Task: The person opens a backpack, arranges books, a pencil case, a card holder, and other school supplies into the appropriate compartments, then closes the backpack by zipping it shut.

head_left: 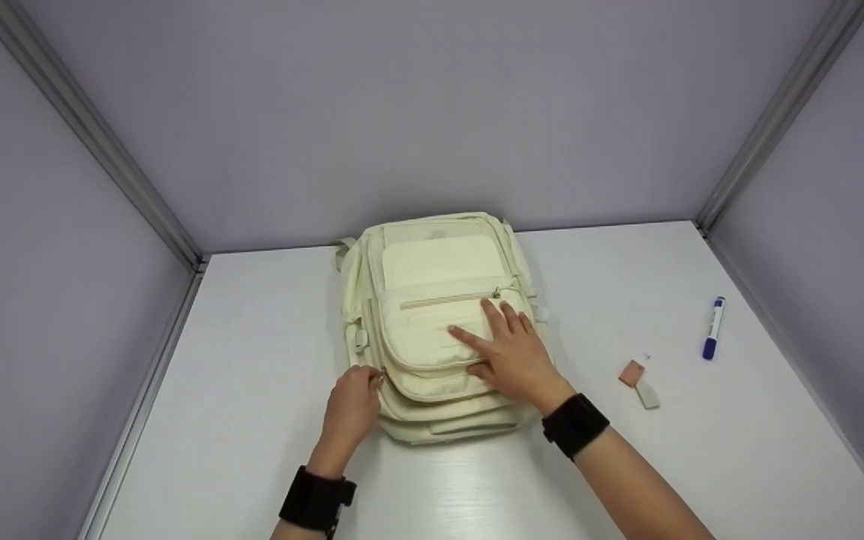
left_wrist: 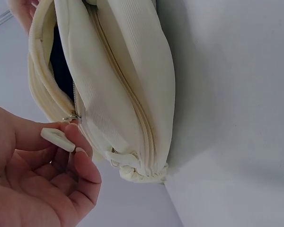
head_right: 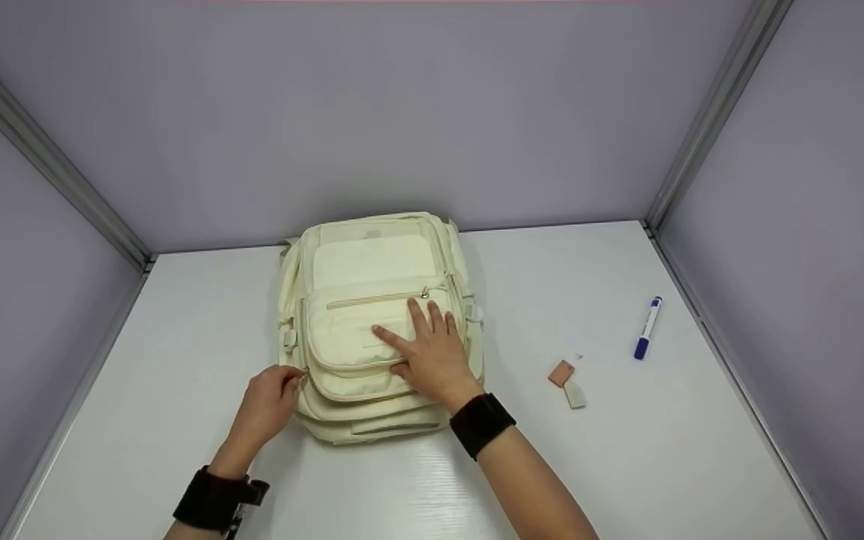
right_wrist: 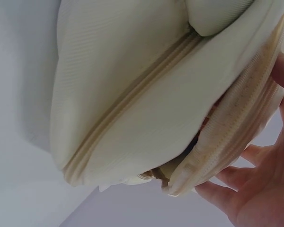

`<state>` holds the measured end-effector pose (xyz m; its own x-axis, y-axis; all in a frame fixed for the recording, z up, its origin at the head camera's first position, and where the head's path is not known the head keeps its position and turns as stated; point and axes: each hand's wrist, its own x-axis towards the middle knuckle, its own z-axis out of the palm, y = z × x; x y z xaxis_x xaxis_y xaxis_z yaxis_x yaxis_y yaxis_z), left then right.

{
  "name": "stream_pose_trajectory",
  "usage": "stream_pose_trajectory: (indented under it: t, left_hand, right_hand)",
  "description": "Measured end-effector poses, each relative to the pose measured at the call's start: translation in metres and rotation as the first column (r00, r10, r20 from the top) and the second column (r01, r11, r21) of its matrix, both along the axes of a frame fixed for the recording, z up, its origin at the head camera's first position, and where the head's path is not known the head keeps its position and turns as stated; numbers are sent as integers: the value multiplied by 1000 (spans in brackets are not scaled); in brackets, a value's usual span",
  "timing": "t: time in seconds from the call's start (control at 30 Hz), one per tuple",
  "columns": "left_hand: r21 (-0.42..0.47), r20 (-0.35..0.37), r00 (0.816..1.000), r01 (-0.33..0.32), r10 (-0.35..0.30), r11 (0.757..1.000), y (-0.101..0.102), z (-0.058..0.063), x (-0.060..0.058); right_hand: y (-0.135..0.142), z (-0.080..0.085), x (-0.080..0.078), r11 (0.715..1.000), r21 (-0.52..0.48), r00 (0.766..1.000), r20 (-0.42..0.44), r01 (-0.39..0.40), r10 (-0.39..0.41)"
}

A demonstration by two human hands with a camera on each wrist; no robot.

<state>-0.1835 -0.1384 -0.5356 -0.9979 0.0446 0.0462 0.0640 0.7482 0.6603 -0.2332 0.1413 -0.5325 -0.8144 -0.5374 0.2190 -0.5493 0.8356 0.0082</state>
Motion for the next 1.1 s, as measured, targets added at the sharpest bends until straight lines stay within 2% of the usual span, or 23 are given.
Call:
stream_pose_trajectory:
  t: [0.2, 0.47, 0.7, 0.8, 0.93, 1.1]
  left_hand:
    - [10, -16, 998, 64, -64, 998, 0, 0, 8]
    - [25, -52, 988, 146, -145, 989, -2, 0, 13]
    - [24, -96, 965, 249, -246, 968, -6, 1, 16]
    - [36, -81, 951, 301, -297, 953, -5, 2, 19]
    - [79, -51, 924, 383, -380, 921, 1, 5, 21]
    - [99, -27, 899, 438, -437, 894, 16, 5, 22]
  right_hand:
    - [0, 0, 0, 1000, -4, 1000, 10, 6, -5]
    - [-1, 1, 1, 1000, 6, 999, 32, 19, -19]
    - [-2, 3, 2, 999, 2, 997, 60, 38, -38]
    - [-3, 3, 2, 999, -3, 997, 59, 41, -41]
    - [-4, 3, 3, 999, -10, 998, 35, 43, -43]
    - [-5, 1, 2, 999, -7, 999, 3, 45, -45]
